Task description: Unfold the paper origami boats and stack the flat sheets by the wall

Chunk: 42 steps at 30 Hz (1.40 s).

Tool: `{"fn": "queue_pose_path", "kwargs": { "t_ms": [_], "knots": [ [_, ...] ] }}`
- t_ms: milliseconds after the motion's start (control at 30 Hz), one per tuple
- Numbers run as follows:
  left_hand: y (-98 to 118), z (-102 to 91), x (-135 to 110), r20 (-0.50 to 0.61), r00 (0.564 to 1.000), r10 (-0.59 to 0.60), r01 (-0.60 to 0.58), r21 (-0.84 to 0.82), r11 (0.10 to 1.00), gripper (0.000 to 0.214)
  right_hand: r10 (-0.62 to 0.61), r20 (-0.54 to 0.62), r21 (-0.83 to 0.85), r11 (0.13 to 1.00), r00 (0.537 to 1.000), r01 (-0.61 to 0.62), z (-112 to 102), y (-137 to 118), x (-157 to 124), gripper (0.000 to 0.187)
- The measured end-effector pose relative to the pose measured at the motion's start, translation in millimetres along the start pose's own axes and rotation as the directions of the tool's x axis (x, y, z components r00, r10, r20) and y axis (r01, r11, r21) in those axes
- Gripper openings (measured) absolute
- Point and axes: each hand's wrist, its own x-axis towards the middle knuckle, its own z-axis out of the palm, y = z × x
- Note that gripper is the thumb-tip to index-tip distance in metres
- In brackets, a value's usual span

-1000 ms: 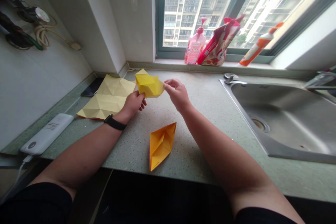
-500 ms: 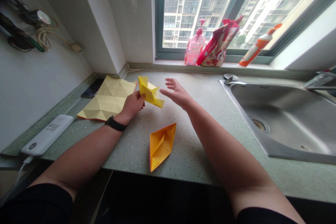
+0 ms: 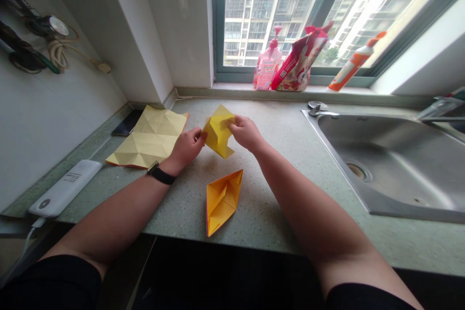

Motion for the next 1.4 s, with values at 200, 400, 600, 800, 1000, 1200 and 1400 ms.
{"fn": "queue_pose_path", "kwargs": {
  "t_ms": [200,400,600,800,1000,1200,1400],
  "knots": [
    [-2,3.0,2,-0.144,0.988,0.054,-0.079,-0.173,0.982,0.024,-0.090,-0.056,-0.272,0.960,0.994,0.071,-5,-10,-7,0.023],
    [4,-0.3,0,-0.176,0.984,-0.031,-0.022,-0.290,0.957,0.028,-0.256,0.060,-0.492,0.833,0.965,0.252,-1,-20,-14,0.029],
    [3,-2.1,0,-0.206,0.977,0.062,-0.118,-0.270,0.956,0.035,-0.257,0.088,-0.530,0.806,0.962,0.263,-1,-18,-14,0.031],
    [3,-10.5,-3,-0.350,0.877,0.330,-0.327,0.069,0.942,0.035,-0.272,0.083,-0.559,0.784,0.959,0.270,0,-27,-20,0.034],
    [-1,-16.6,-2,-0.366,0.793,0.487,-0.406,0.277,0.871,0.022,-0.263,0.089,-0.579,0.771,0.961,0.265,3,-35,-25,0.032],
    [-3,-16.3,0,-0.325,0.822,0.468,-0.372,0.316,0.873,0.023,-0.252,0.083,-0.562,0.787,0.964,0.254,3,-34,-24,0.029],
    [-9,-8.5,4,-0.403,0.808,0.429,-0.421,0.114,0.900,0.018,-0.242,0.075,-0.572,0.784,0.968,0.240,2,-26,-20,0.029]
  ]
}}
